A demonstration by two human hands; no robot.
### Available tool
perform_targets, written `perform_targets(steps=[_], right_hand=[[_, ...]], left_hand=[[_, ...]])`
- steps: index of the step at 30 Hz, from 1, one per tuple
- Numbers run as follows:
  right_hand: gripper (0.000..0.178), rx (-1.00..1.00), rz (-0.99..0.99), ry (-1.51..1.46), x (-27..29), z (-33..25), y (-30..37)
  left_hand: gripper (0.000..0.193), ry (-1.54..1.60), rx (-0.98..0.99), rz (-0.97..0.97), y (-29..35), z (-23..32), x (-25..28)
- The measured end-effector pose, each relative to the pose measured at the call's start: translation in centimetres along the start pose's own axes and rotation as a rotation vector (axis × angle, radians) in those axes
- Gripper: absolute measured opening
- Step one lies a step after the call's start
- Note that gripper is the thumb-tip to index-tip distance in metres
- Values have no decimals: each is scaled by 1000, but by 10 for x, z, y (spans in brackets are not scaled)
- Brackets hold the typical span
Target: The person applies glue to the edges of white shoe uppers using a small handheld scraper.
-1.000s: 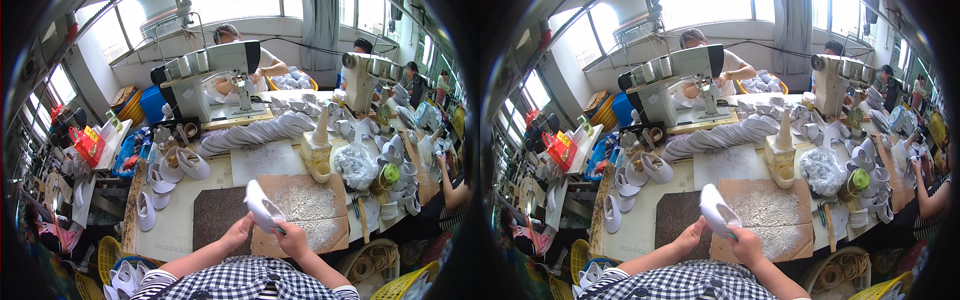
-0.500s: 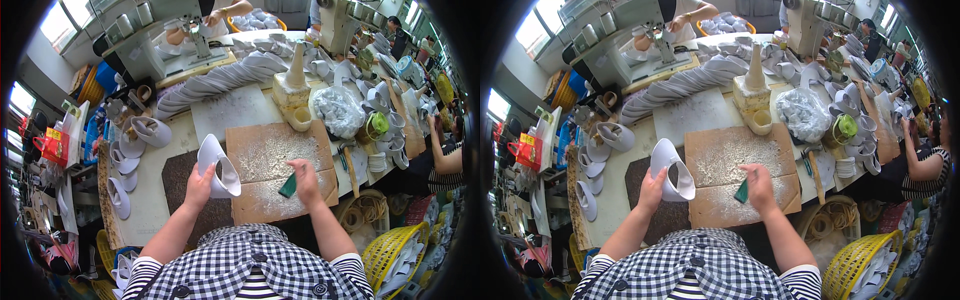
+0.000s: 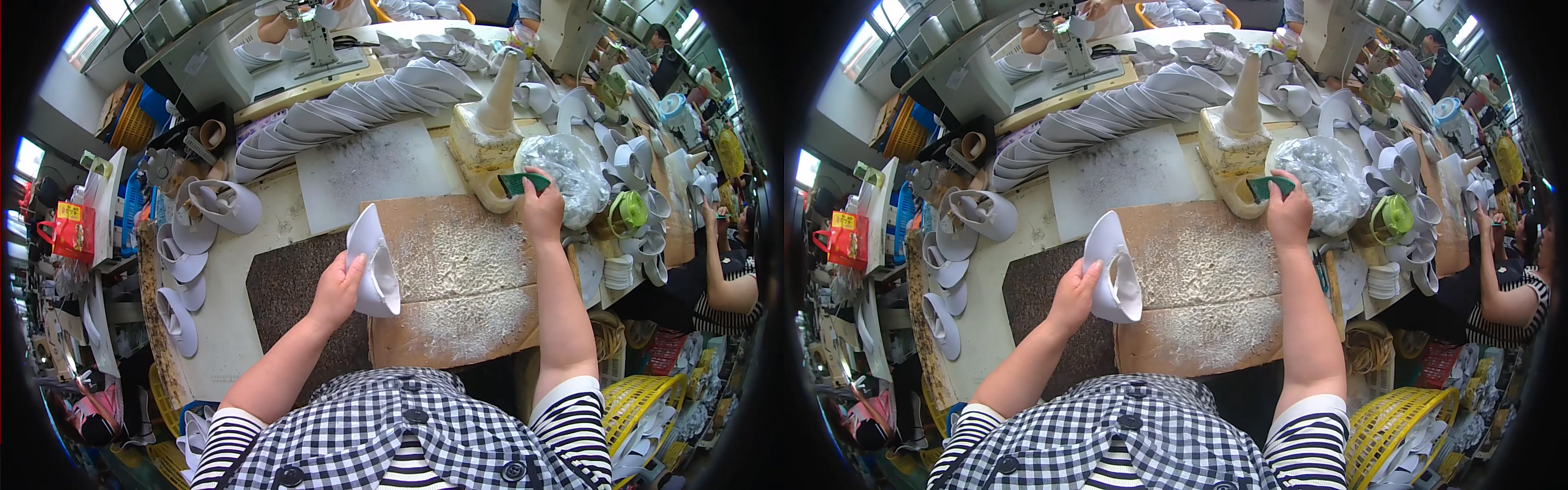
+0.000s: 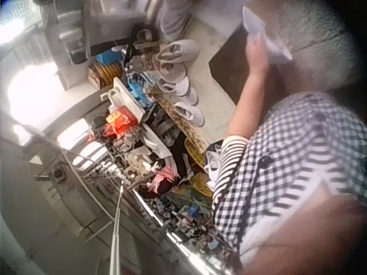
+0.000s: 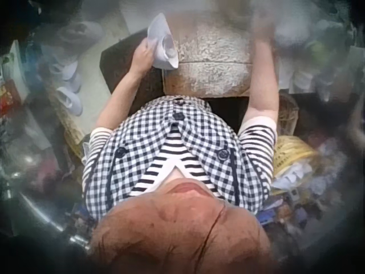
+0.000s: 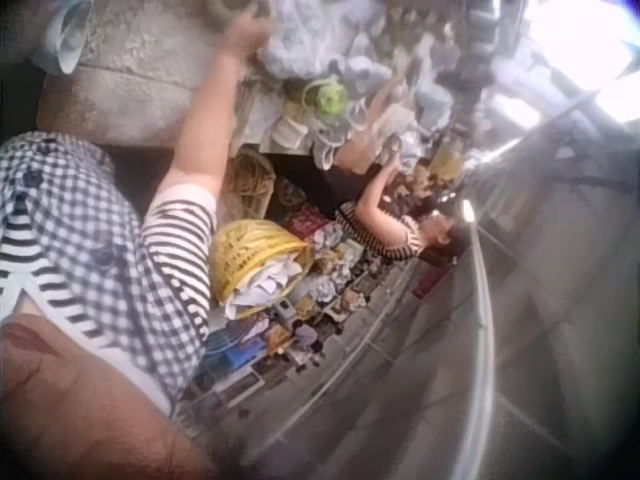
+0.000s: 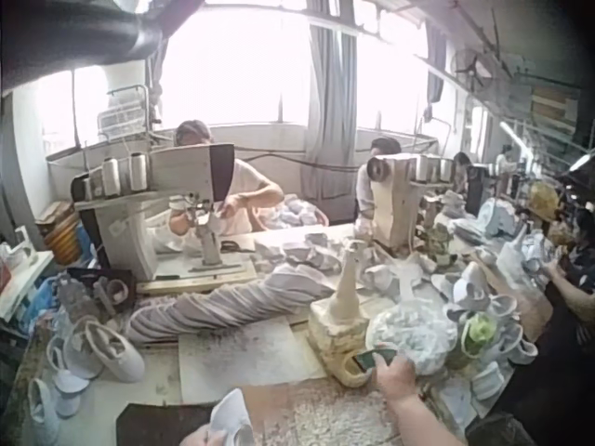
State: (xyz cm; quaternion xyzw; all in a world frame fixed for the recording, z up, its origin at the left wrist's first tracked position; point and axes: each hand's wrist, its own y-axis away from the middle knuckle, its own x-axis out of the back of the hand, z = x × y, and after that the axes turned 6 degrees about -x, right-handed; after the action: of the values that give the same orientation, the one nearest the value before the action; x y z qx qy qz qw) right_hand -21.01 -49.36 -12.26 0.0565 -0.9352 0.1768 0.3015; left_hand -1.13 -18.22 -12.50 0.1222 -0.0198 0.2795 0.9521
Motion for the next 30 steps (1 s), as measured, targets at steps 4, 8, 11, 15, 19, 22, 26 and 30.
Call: perform_targets(steps=[4,8,11,15,19,22,26,30], right_hand=[[20,-59,-133,-10,-19,9,-8],[18,-227,-31,-138,-14,10,-6],[16,-331,-7,-372,2,25,2],[18,-529,-278,-612,9,25,45],[17,-430,-562,-843,-12,-33,121],[15,-251,-647,-812,-43,-49,160],[15,78,-504,-576,-69,-55,168],[17,24,-528,-292,-56,-62,178]], left_hand=[[35,15,25,7,-13,-13,-9],[35,53,-2,53,-13,-16,-11],[35,11,-65,103,-18,-17,-9],[33,47,-44,108,-21,-20,-15],[33,64,-37,80,-18,-24,-13],[33,29,-53,89,-17,-26,-14],[34,31,-35,72,-7,-27,-17],[37,35,-86,87,16,-26,-19]])
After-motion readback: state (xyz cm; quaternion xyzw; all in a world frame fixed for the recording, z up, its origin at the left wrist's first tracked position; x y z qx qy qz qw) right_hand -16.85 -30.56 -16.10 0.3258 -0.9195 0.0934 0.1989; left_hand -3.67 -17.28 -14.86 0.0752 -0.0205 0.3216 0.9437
